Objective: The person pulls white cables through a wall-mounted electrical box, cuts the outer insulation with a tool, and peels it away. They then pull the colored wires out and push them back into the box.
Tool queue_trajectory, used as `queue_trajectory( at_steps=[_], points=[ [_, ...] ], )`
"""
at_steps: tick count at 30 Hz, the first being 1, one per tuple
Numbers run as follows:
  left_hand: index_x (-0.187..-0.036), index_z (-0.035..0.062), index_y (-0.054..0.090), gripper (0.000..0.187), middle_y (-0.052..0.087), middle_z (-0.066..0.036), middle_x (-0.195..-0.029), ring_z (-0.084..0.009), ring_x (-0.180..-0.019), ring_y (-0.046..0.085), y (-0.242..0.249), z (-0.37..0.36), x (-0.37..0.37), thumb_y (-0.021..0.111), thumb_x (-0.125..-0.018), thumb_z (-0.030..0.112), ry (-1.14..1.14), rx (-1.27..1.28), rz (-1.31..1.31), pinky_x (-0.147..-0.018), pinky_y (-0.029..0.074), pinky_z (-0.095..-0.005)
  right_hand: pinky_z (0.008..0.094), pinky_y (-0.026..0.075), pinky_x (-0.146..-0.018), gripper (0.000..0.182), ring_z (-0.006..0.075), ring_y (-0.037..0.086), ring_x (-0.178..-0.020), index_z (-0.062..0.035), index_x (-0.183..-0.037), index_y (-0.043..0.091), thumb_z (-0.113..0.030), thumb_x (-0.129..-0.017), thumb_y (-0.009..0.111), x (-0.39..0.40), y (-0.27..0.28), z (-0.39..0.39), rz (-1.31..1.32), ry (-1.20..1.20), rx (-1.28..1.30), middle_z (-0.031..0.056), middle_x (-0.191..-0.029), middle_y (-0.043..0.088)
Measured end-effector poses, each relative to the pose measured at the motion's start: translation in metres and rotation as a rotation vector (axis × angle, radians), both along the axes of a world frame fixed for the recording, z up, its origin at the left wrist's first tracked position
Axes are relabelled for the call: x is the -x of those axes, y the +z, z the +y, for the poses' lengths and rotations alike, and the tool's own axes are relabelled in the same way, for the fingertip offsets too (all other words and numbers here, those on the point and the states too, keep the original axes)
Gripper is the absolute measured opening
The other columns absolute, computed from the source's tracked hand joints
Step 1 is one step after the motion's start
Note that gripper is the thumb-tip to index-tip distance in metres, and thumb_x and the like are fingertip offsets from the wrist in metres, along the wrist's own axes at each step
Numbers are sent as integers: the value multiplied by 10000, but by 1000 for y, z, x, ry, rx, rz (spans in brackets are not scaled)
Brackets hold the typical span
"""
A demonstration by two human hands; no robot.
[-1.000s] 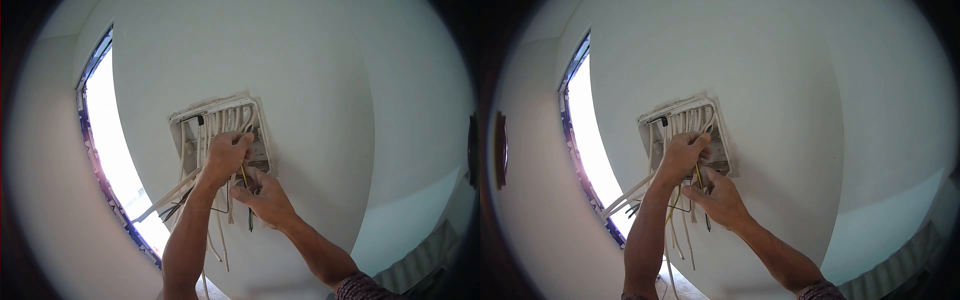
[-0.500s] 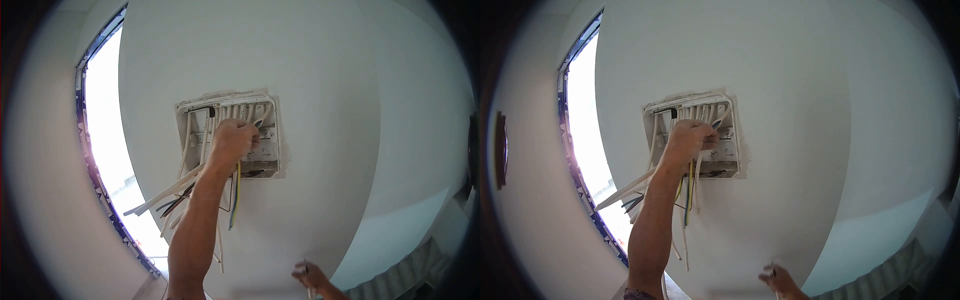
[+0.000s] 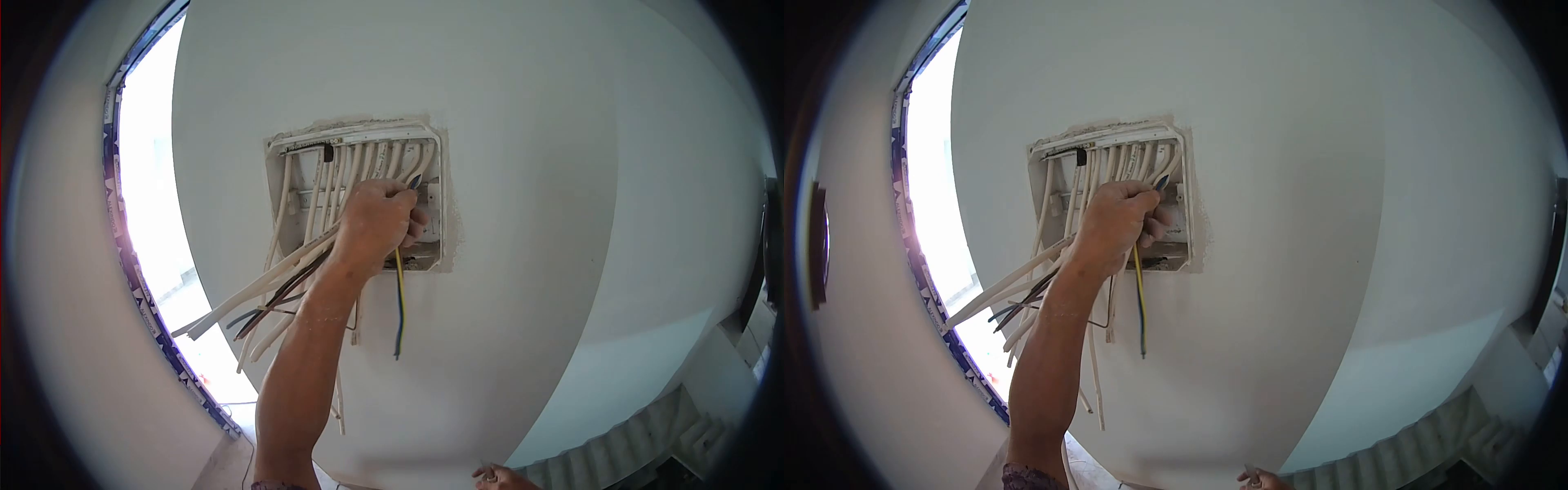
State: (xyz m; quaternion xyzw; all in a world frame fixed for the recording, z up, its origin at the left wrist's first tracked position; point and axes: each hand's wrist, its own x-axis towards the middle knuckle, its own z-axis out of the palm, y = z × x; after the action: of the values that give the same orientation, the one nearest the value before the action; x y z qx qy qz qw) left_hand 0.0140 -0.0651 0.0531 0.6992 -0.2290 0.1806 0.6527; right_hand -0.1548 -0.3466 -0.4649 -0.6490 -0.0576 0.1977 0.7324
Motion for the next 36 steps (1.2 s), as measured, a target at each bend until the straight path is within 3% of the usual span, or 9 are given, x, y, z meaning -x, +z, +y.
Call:
queue_trajectory(
  at_steps=[1, 4, 8, 14, 22, 27, 30, 35, 36],
  points=[
    [-1063, -77, 659, 205, 683, -94, -805, -99, -563, 567, -4, -4, -5, 597, -992, 106, -12, 46, -3, -479, 440, -240, 341, 552, -793, 523, 157, 585, -892, -100, -1228, 595, -429, -893, 826, -4, 8, -2, -47, -13, -190, 26, -1026, 595],
    [-1053, -52, 646, 165, 619, -42, -736, -62, -523, 463, -19, -12, -18, 587, -1000, 93, 11, 228, -32, -454, 334, -229, 375, 547, -851, 630, 170, 601, -901, -108, -1229, 587, -554, -857, 832, -11, 32, -7, 28, 22, -43, 47, -1062, 602],
    [-1073, -31, 636, 151, 557, -1, -712, -45, -526, 419, -29, -14, -26, 585, -1008, 96, -220, 392, 19, -456, 316, -224, 392, 551, -849, 734, 161, 627, -886, -68, -1258, 585, -589, -817, 854, -20, -14, -3, -111, 82, -302, 27, -996, 619],
    [-1026, 20, 613, 92, 562, 16, -751, -35, -553, 415, -27, -35, -34, 584, -1021, 107, -276, 602, -55, -472, 322, -202, 389, 542, -877, 854, 169, 632, -891, -35, -1333, 571, -597, -771, 884, -24, -45, 2, -7, 94, -113, 32, -983, 638],
    [-1075, -7, 654, 173, 545, 23, -728, -38, -555, 411, -25, -21, -36, 582, -1031, 144, -207, 399, -90, -464, 312, -206, 372, 541, -818, 684, 162, 608, -846, -36, -1353, 563, -454, -888, 839, -25, -9, -1, -207, -58, -272, 34, -985, 629],
    [-1065, -33, 719, 246, 592, 2, -726, -64, -590, 462, -23, -19, -36, 605, -1009, 178, 65, 223, -157, -541, 369, -255, 347, 523, -738, 517, 163, 602, -827, -74, -1346, 566, -340, -954, 773, -23, 28, 3, -86, -54, 163, 42, -975, 629],
    [-1028, -45, 747, 275, 661, -50, -731, -112, -641, 561, -20, -14, -30, 634, -977, 200, 195, 93, -195, -616, 444, -302, 327, 523, -655, 359, 149, 615, -733, -46, -1327, 608, -190, -1003, 662, -27, 50, -6, -194, 19, -81, 58, -923, 654],
    [-1032, -47, 743, 302, 699, -85, -774, -146, -728, 612, -19, -7, -33, 665, -980, 241, 355, -127, -295, -687, 479, -326, 321, 507, -588, 446, 149, 587, -653, 38, -1411, 465, -93, -1011, 614, -37, 178, -2, 75, -93, 107, 103, -848, 648],
    [-1036, -56, 737, 306, 712, -176, -806, -283, -766, 665, -19, -6, -31, 658, -970, 232, 434, -192, -370, -743, 508, -402, 322, 509, -593, 457, 149, 586, -663, 34, -1429, 438, -102, -1022, 596, -39, 197, -1, -29, -116, 220, 110, -852, 645]
  ],
)
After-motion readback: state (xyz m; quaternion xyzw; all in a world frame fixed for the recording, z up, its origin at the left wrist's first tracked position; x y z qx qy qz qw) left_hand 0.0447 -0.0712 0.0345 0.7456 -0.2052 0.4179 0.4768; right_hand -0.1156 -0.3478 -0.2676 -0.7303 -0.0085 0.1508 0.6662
